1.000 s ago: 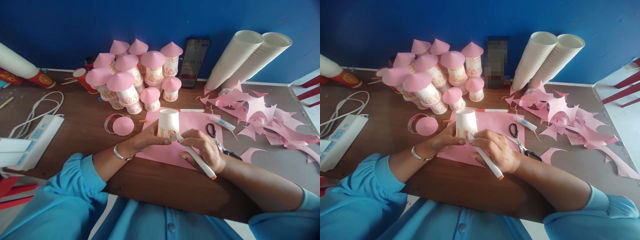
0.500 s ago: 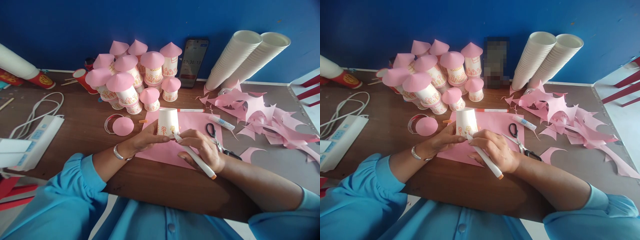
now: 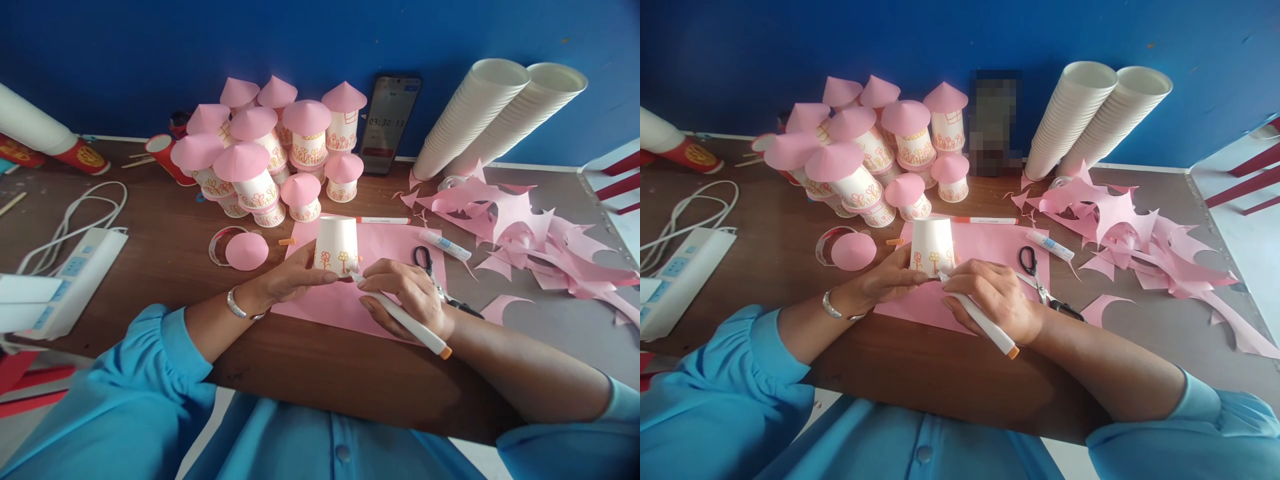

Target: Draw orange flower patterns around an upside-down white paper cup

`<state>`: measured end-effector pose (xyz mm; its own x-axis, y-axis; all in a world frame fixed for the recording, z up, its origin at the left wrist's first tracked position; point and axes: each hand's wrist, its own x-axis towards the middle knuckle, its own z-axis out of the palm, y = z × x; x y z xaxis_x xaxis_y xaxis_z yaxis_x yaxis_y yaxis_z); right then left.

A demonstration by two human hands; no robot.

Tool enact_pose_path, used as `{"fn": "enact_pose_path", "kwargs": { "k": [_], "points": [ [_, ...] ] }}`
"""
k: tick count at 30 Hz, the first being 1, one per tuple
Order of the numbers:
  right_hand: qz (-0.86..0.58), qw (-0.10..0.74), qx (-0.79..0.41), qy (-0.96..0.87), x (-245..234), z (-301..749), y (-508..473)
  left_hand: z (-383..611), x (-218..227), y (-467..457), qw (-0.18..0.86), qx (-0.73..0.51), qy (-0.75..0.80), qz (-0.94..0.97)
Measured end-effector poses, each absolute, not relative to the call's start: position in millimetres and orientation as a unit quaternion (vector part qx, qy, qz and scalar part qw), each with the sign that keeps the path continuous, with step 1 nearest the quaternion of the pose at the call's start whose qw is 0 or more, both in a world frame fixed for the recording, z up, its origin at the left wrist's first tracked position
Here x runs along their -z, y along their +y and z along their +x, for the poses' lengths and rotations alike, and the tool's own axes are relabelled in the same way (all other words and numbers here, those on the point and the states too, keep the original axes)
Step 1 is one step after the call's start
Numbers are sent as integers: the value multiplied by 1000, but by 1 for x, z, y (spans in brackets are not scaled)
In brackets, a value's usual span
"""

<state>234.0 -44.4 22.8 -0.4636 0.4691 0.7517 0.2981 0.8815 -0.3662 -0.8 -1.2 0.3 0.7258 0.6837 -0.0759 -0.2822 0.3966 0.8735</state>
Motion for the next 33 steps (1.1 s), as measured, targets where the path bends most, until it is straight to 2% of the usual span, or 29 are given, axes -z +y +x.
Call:
{"fn": "enact_pose_path", "kwargs": {
  "k": [33],
  "points": [
    [-251,458,-81,-849,-23,235,-44,-1,-2,-1,805,-295,223,464]
  ]
}}
